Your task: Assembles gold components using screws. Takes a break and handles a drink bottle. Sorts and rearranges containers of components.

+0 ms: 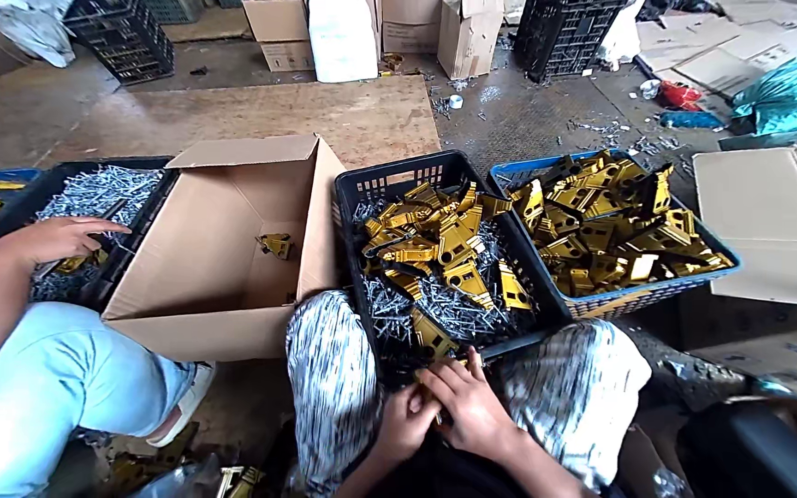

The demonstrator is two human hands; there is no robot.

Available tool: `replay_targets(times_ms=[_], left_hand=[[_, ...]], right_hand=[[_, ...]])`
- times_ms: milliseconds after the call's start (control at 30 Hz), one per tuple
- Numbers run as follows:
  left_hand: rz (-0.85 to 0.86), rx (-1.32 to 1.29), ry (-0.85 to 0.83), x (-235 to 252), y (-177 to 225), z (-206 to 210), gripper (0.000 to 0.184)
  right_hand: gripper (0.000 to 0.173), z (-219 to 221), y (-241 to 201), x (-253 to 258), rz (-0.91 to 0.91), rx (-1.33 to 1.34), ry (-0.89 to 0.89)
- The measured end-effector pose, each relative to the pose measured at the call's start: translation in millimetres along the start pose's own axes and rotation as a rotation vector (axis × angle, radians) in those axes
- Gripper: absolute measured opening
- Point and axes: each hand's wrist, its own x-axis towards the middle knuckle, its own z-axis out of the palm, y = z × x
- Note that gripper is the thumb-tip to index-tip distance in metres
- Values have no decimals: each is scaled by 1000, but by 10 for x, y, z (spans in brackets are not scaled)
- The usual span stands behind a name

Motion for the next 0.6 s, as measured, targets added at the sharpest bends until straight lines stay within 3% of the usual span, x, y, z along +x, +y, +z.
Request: replay_targets(times_ms=[200,433,600], left_hand=[[-237,-319,-64,58,-148,-35,12],[-210,-372,36,57,-189,0,16],[-188,-359,107,61,-219,3,21]], right_hand=[[90,126,-16,47,28,-57,-123],[86,113,-56,135,34,-39,-173],[87,14,-157,265,109,-21,-320]])
